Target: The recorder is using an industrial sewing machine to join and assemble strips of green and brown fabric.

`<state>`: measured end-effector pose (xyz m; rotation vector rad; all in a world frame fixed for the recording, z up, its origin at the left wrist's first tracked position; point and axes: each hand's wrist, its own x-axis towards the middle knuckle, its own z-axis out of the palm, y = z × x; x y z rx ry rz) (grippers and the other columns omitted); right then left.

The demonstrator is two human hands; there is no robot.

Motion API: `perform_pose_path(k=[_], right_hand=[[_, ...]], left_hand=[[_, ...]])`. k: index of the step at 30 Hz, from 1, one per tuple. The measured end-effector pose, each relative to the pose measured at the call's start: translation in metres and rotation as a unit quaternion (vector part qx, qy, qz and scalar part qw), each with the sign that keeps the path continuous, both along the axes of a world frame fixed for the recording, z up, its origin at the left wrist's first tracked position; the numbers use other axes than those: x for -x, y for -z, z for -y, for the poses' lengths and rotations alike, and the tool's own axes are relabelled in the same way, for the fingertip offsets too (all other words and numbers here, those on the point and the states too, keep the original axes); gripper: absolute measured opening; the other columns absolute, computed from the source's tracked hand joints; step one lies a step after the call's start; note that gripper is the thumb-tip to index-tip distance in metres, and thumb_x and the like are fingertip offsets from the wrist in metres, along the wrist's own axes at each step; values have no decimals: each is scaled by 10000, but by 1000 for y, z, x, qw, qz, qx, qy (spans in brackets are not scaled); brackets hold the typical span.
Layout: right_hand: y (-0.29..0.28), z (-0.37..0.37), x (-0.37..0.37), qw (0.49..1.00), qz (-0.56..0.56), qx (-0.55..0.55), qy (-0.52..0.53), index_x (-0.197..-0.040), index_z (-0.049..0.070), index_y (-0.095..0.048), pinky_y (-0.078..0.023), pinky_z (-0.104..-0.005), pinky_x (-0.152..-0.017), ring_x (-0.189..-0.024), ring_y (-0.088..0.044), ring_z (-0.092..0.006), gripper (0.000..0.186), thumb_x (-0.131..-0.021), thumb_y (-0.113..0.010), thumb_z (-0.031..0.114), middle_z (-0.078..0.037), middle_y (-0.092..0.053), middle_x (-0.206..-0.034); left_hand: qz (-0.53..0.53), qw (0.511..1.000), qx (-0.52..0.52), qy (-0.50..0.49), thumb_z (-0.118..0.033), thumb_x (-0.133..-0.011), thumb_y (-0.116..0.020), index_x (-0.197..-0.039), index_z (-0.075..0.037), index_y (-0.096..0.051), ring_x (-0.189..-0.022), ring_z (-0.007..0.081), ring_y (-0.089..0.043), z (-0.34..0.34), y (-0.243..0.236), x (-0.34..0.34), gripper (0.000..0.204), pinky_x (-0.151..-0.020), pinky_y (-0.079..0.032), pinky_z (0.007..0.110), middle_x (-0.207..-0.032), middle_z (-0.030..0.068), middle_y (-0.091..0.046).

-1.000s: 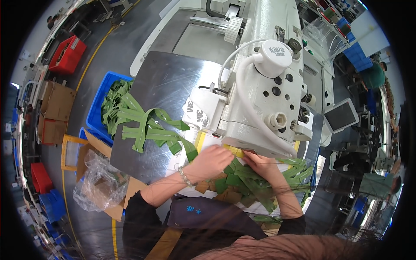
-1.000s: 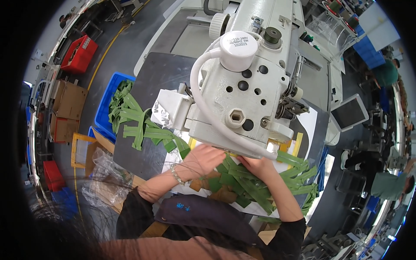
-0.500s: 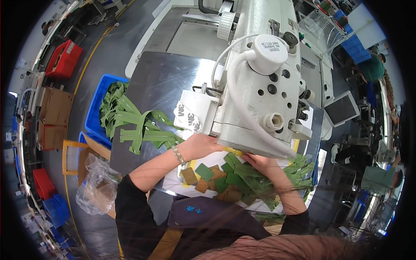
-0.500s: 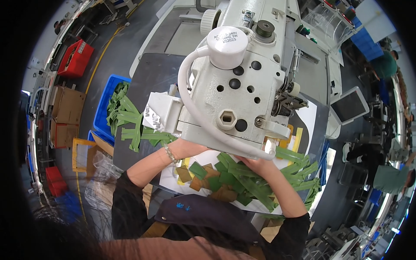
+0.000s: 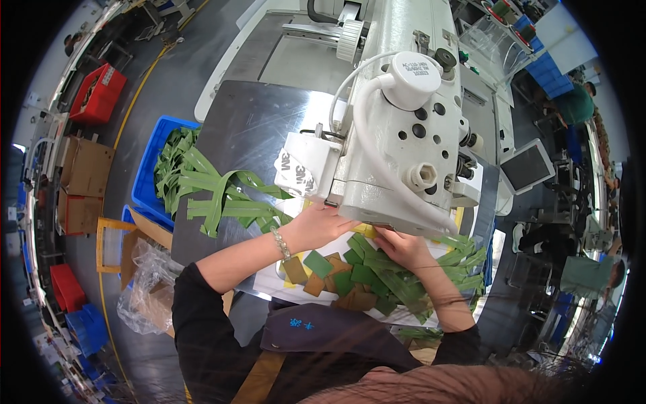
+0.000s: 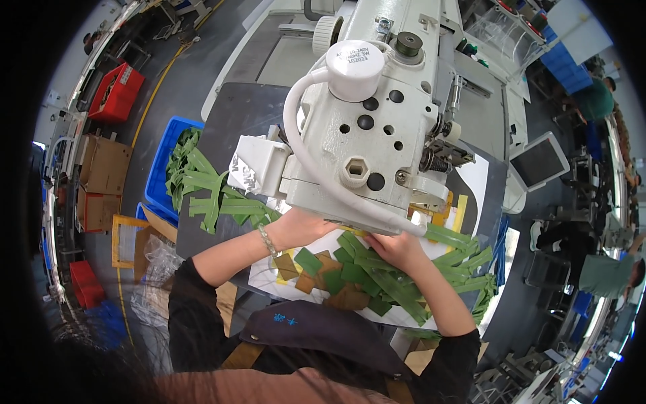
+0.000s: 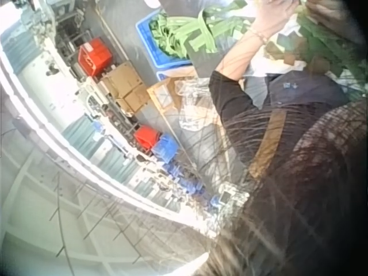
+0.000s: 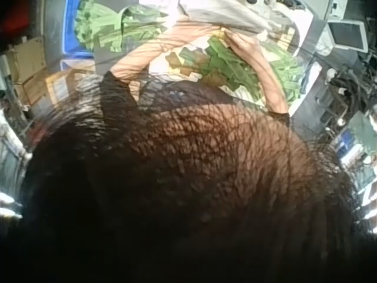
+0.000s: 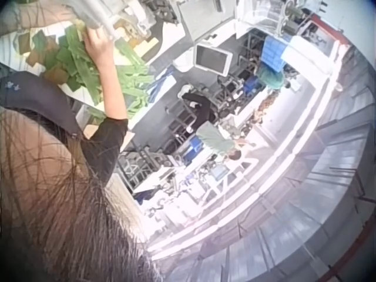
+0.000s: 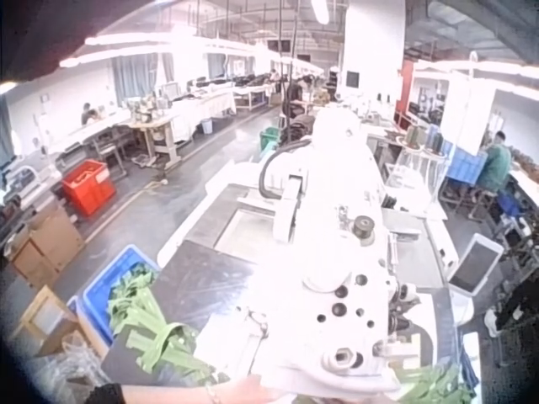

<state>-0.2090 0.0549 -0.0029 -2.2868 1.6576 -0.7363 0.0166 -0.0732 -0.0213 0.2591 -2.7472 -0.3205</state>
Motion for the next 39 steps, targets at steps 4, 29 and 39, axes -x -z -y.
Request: perform_pose_path(k=[4, 29, 39], right_hand=[[-10, 3, -12, 999, 28, 12, 15, -1020, 57, -674, -510, -401, -813, -920, -635, -296, 300, -739, -730, 144, -118, -662, -998], [-9, 12, -43, 988, -87, 103, 79, -934, 18, -645, -480, -345, -750, -840, -578, -249, 245, -707, -695, 95, -77, -601, -930], [-8, 10, -42, 989, -81, 97, 74, -974, 8, -643, -475, -343, -751, -851, -575, -250, 285, -706, -691, 94, -87, -601, -982]], left_hand=[[43, 999, 23, -1, -96, -814, -528, -1260, -136, -552, -970, 112, -572, -9, -6, 2, 448, -757, -435, 270, -1084, -46, -585], [-41, 993, -1, -112, -158, -755, -666, -1142, -2, -582, -980, 255, -559, -27, -13, 1, 425, -856, -457, 358, -1145, 112, -553], [27, 987, 70, -144, -249, -836, -590, -1190, -92, -584, -1040, 220, -525, -32, -15, 0, 387, -843, -421, 346, -1109, 67, -567]])
